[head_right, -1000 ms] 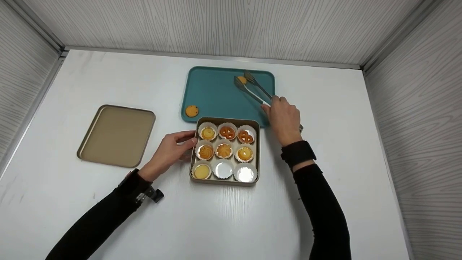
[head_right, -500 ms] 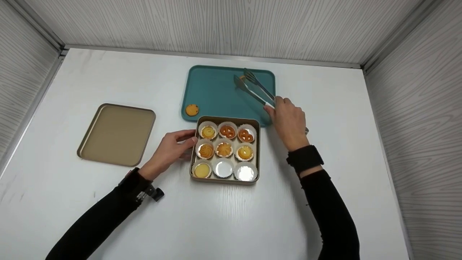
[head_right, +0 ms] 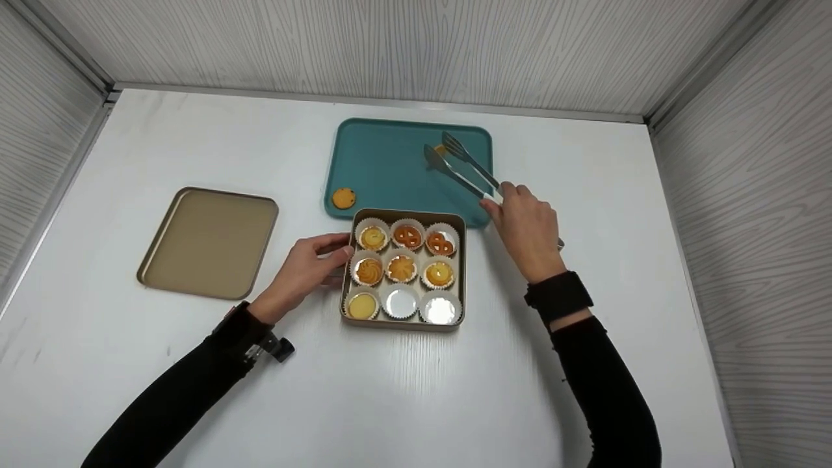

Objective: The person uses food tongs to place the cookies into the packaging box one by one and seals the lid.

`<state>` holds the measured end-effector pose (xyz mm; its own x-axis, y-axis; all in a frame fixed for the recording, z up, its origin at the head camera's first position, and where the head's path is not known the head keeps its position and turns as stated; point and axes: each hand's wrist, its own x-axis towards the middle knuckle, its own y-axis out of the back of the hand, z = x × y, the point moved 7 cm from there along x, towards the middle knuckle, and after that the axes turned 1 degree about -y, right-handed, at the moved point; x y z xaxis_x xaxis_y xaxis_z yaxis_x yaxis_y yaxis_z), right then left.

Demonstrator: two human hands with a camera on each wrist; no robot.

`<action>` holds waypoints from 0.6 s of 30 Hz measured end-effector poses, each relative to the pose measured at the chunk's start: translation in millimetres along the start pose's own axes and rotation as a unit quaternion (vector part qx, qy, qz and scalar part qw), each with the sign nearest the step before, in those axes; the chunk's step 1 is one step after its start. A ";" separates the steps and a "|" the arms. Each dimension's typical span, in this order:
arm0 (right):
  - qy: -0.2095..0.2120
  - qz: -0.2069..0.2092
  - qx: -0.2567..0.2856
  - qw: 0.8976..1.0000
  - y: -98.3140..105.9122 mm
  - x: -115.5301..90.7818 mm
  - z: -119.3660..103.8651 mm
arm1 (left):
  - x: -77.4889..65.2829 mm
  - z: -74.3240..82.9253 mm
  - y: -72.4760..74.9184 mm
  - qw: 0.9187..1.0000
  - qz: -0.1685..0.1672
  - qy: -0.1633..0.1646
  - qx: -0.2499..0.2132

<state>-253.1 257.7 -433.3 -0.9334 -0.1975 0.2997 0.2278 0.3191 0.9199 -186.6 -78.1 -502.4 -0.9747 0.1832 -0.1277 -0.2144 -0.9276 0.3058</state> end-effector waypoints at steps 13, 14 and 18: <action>0.055 0.047 0.017 0.997 37.5 -46.1 -17.7 | -1.2 0.0 -0.4 1.000 0.000 0.005 0.003; 0.060 0.049 0.017 0.997 41.2 -51.5 -19.5 | -1.1 0.3 -0.3 1.000 0.000 0.005 0.002; 0.078 0.050 0.018 0.996 53.4 -73.0 -23.9 | 0.3 -0.4 -0.6 1.000 -0.001 0.006 -0.002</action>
<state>-166.2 267.0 -400.0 -0.8513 -0.3031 0.4282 0.3056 0.3769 0.8744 -186.7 -77.6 -503.0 -0.9734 0.1811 -0.1404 -0.2163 -0.9285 0.3018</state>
